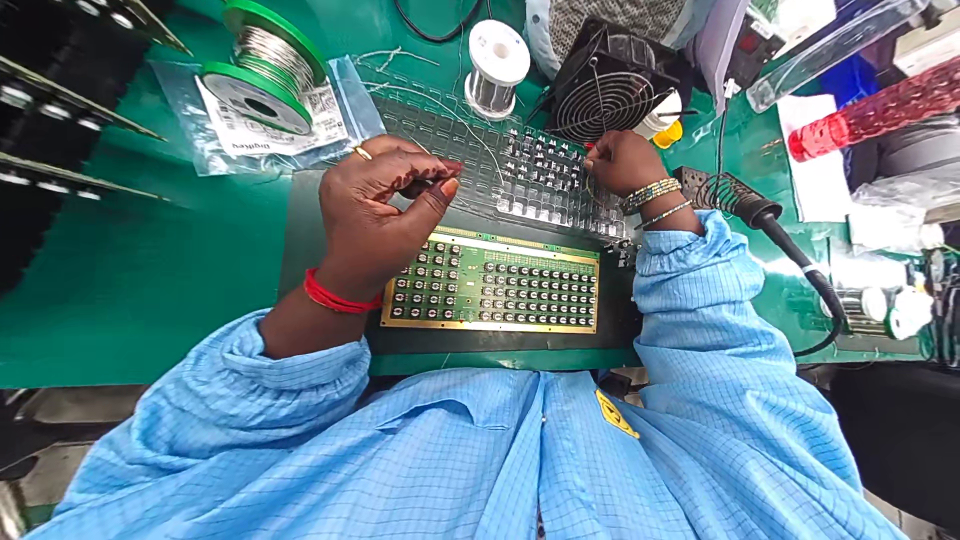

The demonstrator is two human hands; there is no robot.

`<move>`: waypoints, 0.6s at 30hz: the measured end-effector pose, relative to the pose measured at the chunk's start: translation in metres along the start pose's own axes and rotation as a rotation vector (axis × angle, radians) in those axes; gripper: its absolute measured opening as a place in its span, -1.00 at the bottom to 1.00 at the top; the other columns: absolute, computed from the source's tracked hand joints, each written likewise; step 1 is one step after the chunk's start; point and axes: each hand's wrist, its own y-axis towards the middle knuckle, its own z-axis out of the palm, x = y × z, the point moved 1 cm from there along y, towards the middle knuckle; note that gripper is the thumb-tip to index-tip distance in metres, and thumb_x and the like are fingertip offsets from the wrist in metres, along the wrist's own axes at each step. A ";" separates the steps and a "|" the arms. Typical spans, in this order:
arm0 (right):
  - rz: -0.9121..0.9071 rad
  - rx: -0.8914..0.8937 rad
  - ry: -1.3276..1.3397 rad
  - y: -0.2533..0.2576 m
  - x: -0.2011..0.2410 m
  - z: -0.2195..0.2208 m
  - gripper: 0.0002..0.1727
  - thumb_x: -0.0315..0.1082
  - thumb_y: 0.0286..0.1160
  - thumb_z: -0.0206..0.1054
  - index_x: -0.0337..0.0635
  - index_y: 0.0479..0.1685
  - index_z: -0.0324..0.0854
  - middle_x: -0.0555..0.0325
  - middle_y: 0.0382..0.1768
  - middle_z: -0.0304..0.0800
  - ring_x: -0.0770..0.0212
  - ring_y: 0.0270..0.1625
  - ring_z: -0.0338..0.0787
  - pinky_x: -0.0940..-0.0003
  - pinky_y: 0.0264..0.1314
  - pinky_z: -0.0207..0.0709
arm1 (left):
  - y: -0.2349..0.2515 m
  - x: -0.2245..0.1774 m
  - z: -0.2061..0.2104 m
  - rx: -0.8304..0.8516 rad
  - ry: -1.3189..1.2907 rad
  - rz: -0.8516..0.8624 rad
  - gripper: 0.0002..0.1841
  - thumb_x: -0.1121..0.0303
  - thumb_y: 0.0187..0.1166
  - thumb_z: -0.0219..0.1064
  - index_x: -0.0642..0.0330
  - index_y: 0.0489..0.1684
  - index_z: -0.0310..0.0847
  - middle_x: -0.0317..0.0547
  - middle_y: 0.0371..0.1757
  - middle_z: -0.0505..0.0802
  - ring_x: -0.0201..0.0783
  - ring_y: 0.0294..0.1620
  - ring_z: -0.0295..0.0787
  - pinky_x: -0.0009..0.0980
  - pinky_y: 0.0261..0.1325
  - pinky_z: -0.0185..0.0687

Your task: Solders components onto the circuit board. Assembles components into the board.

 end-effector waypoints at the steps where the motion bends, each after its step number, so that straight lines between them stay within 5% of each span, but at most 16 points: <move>1: 0.012 0.023 0.010 0.002 0.000 -0.001 -0.71 -0.28 0.66 0.31 -0.36 0.06 0.73 -0.30 0.07 0.78 -0.25 0.21 0.74 -0.29 0.30 0.46 | 0.000 0.000 0.000 0.003 0.002 0.000 -0.80 0.46 0.58 0.35 0.48 -0.11 0.76 -0.05 -0.01 0.80 -0.63 -0.09 0.71 -0.70 0.07 0.64; 10: -0.005 -0.031 0.040 0.001 0.000 -0.008 -0.75 -0.30 0.61 0.37 -0.30 -0.01 0.83 -0.21 0.04 0.85 -0.14 0.18 0.78 -0.19 0.34 0.47 | 0.000 0.001 0.000 0.011 0.021 0.002 -0.78 0.43 0.59 0.34 0.47 -0.09 0.77 -0.05 -0.02 0.80 -0.64 -0.09 0.69 -0.71 0.06 0.61; 18: 0.099 0.009 -0.176 0.001 0.020 -0.006 -0.63 -0.23 0.66 0.22 -0.41 0.07 0.71 -0.42 0.16 0.75 -0.40 0.32 0.71 -0.45 0.25 0.46 | 0.000 -0.001 -0.002 0.007 0.039 0.001 -0.78 0.42 0.60 0.35 0.47 -0.08 0.77 -0.01 -0.01 0.79 -0.62 -0.10 0.70 -0.72 0.02 0.62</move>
